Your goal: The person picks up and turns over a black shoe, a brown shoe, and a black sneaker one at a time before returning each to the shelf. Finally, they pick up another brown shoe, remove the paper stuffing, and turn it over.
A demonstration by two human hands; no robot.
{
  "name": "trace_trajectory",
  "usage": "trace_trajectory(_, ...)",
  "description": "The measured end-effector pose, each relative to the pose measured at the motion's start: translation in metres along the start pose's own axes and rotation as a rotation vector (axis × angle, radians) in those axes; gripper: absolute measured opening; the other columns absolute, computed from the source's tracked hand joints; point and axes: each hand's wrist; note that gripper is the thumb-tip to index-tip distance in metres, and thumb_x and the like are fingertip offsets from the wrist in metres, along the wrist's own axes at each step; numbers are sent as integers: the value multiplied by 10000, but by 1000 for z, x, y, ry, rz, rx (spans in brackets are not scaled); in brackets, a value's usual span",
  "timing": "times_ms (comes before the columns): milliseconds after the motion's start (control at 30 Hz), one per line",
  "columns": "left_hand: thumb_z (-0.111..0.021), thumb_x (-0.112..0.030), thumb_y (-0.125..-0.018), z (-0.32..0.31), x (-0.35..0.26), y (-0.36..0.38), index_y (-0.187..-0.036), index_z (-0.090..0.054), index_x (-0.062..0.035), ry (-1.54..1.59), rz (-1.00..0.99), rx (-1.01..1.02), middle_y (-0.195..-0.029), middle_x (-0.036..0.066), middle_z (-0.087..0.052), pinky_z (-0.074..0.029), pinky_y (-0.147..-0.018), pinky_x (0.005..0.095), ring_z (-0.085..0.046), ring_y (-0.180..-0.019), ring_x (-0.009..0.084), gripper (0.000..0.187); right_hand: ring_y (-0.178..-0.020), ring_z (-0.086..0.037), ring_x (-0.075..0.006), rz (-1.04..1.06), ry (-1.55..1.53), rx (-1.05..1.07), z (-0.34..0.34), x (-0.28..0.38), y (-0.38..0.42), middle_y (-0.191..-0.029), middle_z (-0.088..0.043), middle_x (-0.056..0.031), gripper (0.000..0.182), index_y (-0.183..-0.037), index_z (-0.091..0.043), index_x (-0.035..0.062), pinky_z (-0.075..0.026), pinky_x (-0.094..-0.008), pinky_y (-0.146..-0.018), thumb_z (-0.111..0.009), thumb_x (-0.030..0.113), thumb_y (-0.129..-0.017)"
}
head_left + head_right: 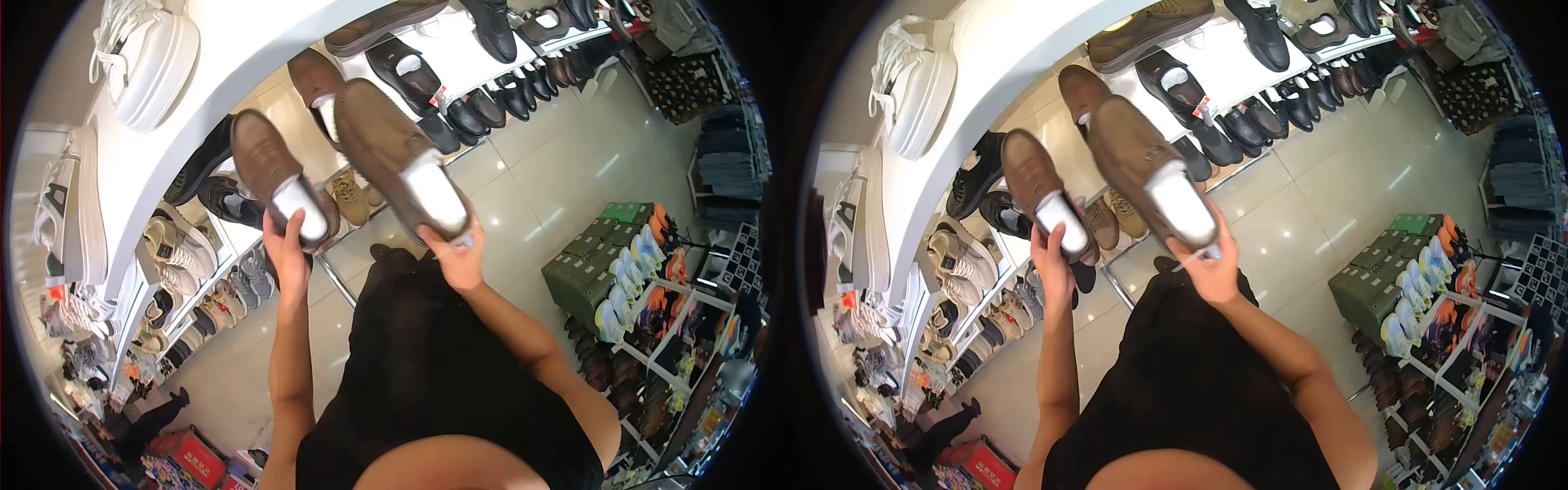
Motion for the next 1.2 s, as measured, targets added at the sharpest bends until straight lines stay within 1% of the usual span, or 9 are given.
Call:
trace_trajectory(167, -783, -134, -909, -18, 34, -68, -1315, -566, 67, -127, -51, -118, -1193, 118, -681, -521, -929, 331, -657, -1034, 184, 502, -1249, -593, -207, -109, 48, -87, 81, -10, 29, -1334, -610, -134, 797, -1480, -443, -65, -481, -348, -1073, -845, -18, -794)
trace_trajectory(433, -755, -275, -920, -13, 71, -155, -1300, -599, 27, 18, 90, 13, -1120, 80, -661, -501, -927, 334, -632, -1033, 183, 510, -1157, -640, -220, -154, 136, -259, 144, -10, 37, -1255, -647, -138, 718, -1374, -540, -74, -525, -360, -1014, -887, -3, -749)
trace_trajectory(600, -729, -334, -945, -3, 94, -160, -1345, -578, 17, 28, 153, 37, -1218, 111, -670, -491, -979, 338, -639, -1103, 198, 553, -1169, -636, -224, -128, -5, -230, 167, -22, 41, -1261, -640, -138, 660, -1356, -540, -60, -507, -365, -1037, -843, -43, -770)
trace_trajectory(767, -616, -404, -1038, -6, 98, -124, -1404, -553, 58, -252, 4, -41, -1239, 149, -668, -476, -1010, 353, -631, -1125, 219, 593, -1160, -625, -215, -111, -214, -124, 182, -16, 37, -1254, -634, -131, 642, -1366, -533, -72, -504, -353, -1033, -812, -55, -788)
trace_trajectory(833, -614, -381, -1041, -16, 88, -82, -1373, -578, 68, -885, -223, -314, -1256, 190, -663, -462, -1032, 364, -624, -1161, 252, 560, -1176, -623, -218, -153, -215, -51, 194, -10, 31, -1257, -641, -141, 619, -1365, -537, -81, -498, -352, -1041, -798, -35, -806)
trace_trajectory(933, -631, -332, -1039, -43, 76, 3, -1320, -619, 49, -629, -179, -180, -1301, 209, -647, -456, -1042, 370, -617, -1187, 275, 473, -1196, -626, -226, -199, -80, 129, 211, -8, 19, -1265, -659, -155, 649, -1381, -542, -93, -474, -348, -1066, -808, 16, -798)
trace_trajectory(1067, -393, -579, -1093, -98, 43, 109, -1481, -474, -39, 71, 454, 304, -1415, 172, -601, -537, -988, 537, -596, -1294, 332, 670, -1205, -635, -207, -234, -61, 298, 231, -9, 9, -1289, -669, -128, 751, -1403, -552, -79, -501, -351, -1050, -854, 80, -734)
trace_trajectory(1100, -331, -626, -1086, -100, 47, 119, -1542, -391, -51, 165, 509, 405, -1466, 180, -565, -537, -986, 613, -560, -1345, 380, 736, -1205, -635, -207, -231, -58, 279, 233, -2, 10, -1289, -669, -128, 751, -1403, -552, -79, -501, -351, -1050, -854, 80, -734)
trace_trajectory(1200, -428, -604, -1073, -126, 34, 142, -1559, -384, -41, 357, 458, 507, -1492, 177, -543, -485, -1084, 580, -529, -1383, 343, 745, -1292, -588, -219, -309, -23, 435, 239, 12, 13, -1376, -636, -133, 855, -1429, -544, -59, -445, -361, -1126, -907, 114, -675)
Point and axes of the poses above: each hand's wrist, its own y-axis away from the middle knuckle, its own z-axis out of the back of the hand, x = y × z
